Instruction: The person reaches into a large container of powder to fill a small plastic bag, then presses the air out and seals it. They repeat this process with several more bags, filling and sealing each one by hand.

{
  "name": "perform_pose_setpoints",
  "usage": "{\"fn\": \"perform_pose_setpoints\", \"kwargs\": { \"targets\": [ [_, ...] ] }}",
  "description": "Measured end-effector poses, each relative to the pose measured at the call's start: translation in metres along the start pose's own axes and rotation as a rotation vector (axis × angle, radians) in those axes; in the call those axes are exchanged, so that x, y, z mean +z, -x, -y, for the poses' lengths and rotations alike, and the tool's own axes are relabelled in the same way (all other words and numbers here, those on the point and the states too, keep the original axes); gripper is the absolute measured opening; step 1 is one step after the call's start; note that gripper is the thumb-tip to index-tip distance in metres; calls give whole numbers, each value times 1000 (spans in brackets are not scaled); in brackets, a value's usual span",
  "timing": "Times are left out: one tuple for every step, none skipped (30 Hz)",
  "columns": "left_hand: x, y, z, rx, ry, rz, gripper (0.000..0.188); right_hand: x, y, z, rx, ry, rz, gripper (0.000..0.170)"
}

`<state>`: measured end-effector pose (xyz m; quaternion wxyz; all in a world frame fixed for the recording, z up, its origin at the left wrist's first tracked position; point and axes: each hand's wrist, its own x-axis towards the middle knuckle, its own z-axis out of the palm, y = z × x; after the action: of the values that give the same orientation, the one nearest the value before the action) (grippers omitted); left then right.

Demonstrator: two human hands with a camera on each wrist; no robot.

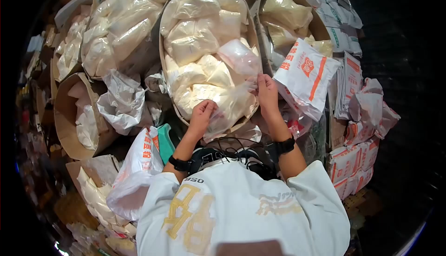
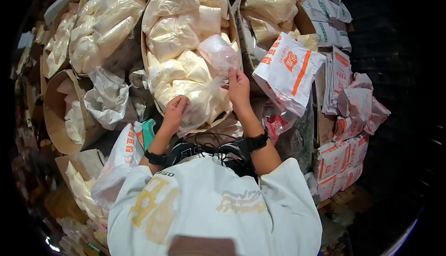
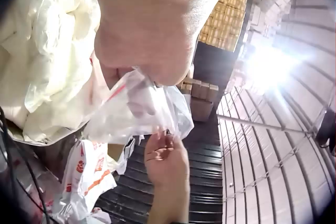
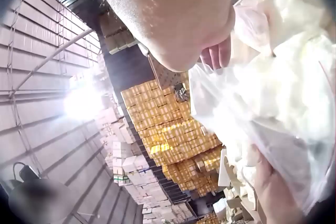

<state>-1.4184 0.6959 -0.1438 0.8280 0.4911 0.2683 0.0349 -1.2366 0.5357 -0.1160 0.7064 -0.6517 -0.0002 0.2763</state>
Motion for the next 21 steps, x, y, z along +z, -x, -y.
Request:
{"fn": "perform_pose_setpoints", "kwargs": {
  "targets": [
    [2,4,-5,-76,98,-51,22,-2,4,1,42,-28,58,30],
    [1,7,-6,-74,68,-71,23,-3,12,0,86,-56,118,31],
    [0,9,-7,-53,92,-105,22,-3,22,1,132,-84,178,33],
    [1,12,-8,-32,117,-138,22,0,35,3,251,24,264,37],
    [2,14,-9,-14,142,-171,22,3,47,4,300,64,393,37],
    [4,14,-10,46,127,-212,22,7,59,6,349,106,522,36],
    [5,14,-9,76,62,-286,23,10,70,6,399,150,650,36],
    [5,14,-9,106,-4,-363,23,11,78,2,403,96,682,37],
    [3,16,-9,137,-70,-441,23,12,84,-4,408,42,717,37],
    [2,20,-11,153,-124,-474,25,12,89,-9,412,-12,753,38],
    [-1,22,-11,165,-120,-524,25,12,92,-13,385,-9,743,38],
    [-3,23,-9,177,-117,-571,25,12,95,-16,357,-6,729,38],
    [-6,24,-7,188,-113,-617,25,12,99,-18,330,-4,714,38],
    [-10,23,-2,212,-77,-653,26,11,103,-19,357,-15,684,36],
    [-12,23,0,212,-82,-671,25,13,107,-16,383,-26,654,34],
    [-14,24,2,212,-87,-688,25,13,110,-15,409,-38,622,33],
    [-15,25,5,210,-93,-705,25,11,112,-16,390,-26,641,30],
    [-15,26,7,205,-95,-721,24,10,114,-18,373,-16,661,27],
    [-14,27,9,201,-98,-737,24,9,115,-21,356,-5,682,24],
    [-14,28,11,199,-100,-754,23,12,116,-27,298,-117,639,20],
    [-16,28,16,176,-65,-726,22,13,116,-30,244,-99,598,20]
  ]
}}
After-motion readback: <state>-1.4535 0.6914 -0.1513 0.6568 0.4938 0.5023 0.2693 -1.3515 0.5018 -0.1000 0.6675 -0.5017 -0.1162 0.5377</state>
